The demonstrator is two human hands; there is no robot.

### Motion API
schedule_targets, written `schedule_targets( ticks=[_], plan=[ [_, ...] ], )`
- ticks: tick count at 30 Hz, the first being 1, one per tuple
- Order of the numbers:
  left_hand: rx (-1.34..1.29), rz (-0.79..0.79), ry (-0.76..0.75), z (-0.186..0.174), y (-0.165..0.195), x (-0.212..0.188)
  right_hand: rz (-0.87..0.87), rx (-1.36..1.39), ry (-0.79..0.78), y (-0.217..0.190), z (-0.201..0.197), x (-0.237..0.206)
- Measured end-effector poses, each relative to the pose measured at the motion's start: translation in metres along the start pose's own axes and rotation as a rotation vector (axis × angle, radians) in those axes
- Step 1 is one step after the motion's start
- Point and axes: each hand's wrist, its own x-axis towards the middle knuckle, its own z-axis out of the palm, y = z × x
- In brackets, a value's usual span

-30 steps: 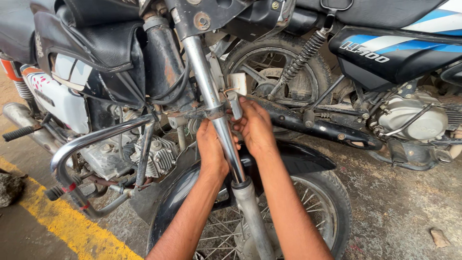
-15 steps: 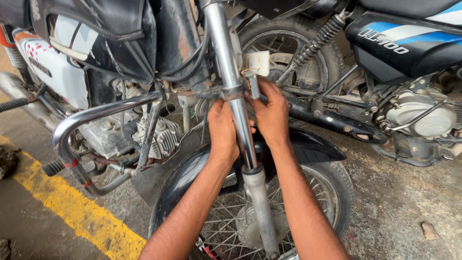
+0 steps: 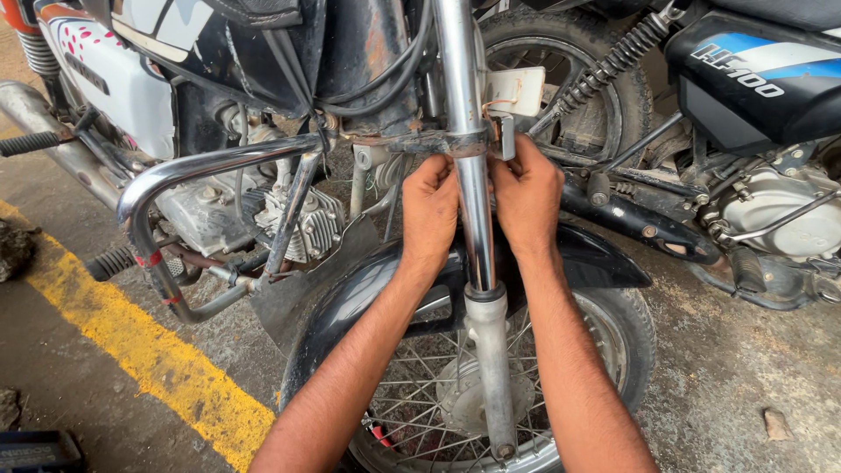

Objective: The person uses a wrench to tighten bolts on the front fork and license plate area of a motorcycle. They then wipe the handlebars with a cloth, retrieve a small metal part, and attach it to the front fork assembly.

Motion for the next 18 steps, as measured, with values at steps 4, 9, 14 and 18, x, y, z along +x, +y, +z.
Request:
schedule_targets(
  ticks=[4, 9, 14, 18],
  plan=[
    [-0.069, -0.056, 0.023, 0.007, 0.005, -0.001, 0.026, 0.069, -0.017, 0.003, 0.0, 0.0],
    [-0.281, -0.107, 0.011, 0.012, 0.004, 0.001, 0.017, 0.036, -0.017, 0.006, -0.001, 0.0],
    [-0.214, -0.127, 0.029, 0.011, -0.001, 0.005, 0.058, 0.063, -0.023, 0.007, -0.001, 0.001],
    [-0.315, -0.166, 0.042, 0.013, -0.004, 0.008, 0.085, 0.081, -0.032, 0.007, -0.002, 0.002]
  ],
)
